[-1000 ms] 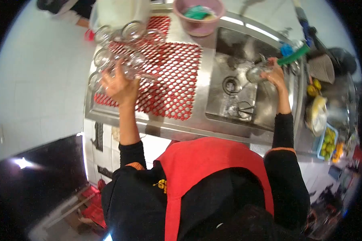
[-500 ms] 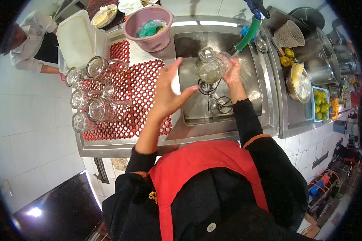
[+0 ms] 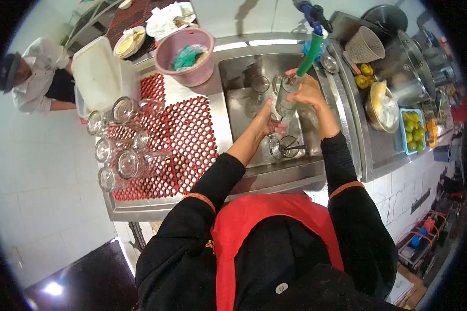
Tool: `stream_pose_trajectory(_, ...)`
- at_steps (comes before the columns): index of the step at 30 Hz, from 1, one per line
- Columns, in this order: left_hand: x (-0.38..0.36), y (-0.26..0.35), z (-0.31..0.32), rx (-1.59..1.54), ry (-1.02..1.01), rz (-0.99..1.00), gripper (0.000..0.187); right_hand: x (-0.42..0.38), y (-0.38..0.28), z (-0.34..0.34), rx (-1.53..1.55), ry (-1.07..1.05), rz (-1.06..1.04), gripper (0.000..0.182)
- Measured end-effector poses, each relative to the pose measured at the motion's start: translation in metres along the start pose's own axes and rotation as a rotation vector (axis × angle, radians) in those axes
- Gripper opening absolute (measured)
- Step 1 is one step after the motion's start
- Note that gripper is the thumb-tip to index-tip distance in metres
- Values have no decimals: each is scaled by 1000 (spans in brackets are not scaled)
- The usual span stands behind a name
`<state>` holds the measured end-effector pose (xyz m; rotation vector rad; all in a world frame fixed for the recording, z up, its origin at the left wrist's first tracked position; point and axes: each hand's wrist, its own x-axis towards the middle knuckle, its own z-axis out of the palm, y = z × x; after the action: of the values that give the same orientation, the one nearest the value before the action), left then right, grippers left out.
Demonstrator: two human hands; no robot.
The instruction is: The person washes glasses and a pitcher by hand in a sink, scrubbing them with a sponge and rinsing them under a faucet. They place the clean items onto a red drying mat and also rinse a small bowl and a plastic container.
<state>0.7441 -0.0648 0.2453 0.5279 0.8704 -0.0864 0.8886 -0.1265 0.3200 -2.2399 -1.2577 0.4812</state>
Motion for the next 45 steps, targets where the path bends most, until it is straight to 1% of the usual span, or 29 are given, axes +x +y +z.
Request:
stream_pose_trajectory(2,29,7,2,-14,-243,28,85,-2,11,2,76,215,-218,68)
stream_pose_trajectory(3,31,11,13,-51,-215,65,75,-5,9,-1,122,233,-202,73)
stream_pose_trajectory(4,32,16,21,-42,-226,56,75,-9,7,-5,115,243,-190,73)
stream_pose_trajectory(6,35,29,35,-122,-235,133,70,-15,0,-12,232,265,-203,80)
stream_pose_trajectory(7,15,33,48,-154,-182,222,57,-17,-1,-12,191,270,-200,82)
stream_pose_trajectory(8,19,37,52,-148,-192,223,57,-19,-3,-12,186,280,-200,82)
stream_pose_trajectory(10,52,40,50,-305,-493,399,44,-23,-2,-9,86,377,-284,82)
stream_pose_trajectory(11,65,38,50,-410,-441,438,38,-25,-3,-8,-62,409,-357,77)
stream_pose_trajectory(12,65,39,49,-407,-453,447,38,-29,-5,-13,-69,418,-367,77)
stream_pose_trajectory(14,56,41,44,-362,-330,511,31,-36,-9,-29,141,195,-168,72)
stream_pose_trajectory(15,56,43,41,-358,-343,531,31,-37,-11,-40,232,315,-274,68)
stream_pose_trajectory(16,58,42,35,-346,-259,451,28,-34,-23,-59,227,320,-292,68)
stream_pose_trajectory(17,61,43,28,-335,-174,372,26,-33,-35,-80,368,383,-254,68)
stream_pose_trajectory(18,66,41,23,-338,-175,391,26,-32,-50,-100,512,440,-212,68)
stream_pose_trajectory(20,79,36,13,-414,-190,334,22,-27,-76,-134,566,378,-454,69)
stream_pose_trajectory(21,78,33,9,-403,-273,348,24,-20,-86,-146,598,274,-534,73)
stream_pose_trajectory(22,76,32,8,-405,-277,361,24,-7,-89,-153,595,273,-547,73)
stream_pose_trajectory(24,71,28,7,-353,-271,330,27,15,-94,-166,595,-136,-620,77)
stream_pose_trajectory(25,68,27,7,-354,-278,343,27,21,-102,-162,704,-202,-584,76)
stream_pose_trajectory(28,66,23,2,-241,-285,406,25,39,-93,-158,712,-233,-636,71)
stream_pose_trajectory(29,74,24,-1,-307,-306,352,24,43,-91,-152,775,-183,-666,67)
stream_pose_trajectory(30,91,24,-8,-374,-323,304,23,40,-97,-149,763,-132,-678,69)
stream_pose_trajectory(31,76,25,-3,-402,-318,329,22,38,-99,-146,770,-100,-679,69)
stream_pose_trajectory(32,43,31,9,-396,-224,356,25,37,-103,-143,772,-81,-695,69)
stream_pose_trajectory(34,58,31,6,-399,-259,375,25,30,-107,-143,787,-100,-605,68)
stream_pose_trajectory(35,64,30,2,-411,-249,386,25,30,-106,-141,798,-85,-624,68)
stream_pose_trajectory(37,66,31,0,-444,-305,353,26,28,-103,-140,809,-68,-644,68)
stream_pose_trajectory(39,68,30,-1,-458,-292,347,26,24,-98,-141,873,-77,-591,70)
stream_pose_trajectory(45,73,22,0,-442,-265,315,25,27,-96,-137,885,-75,-630,74)
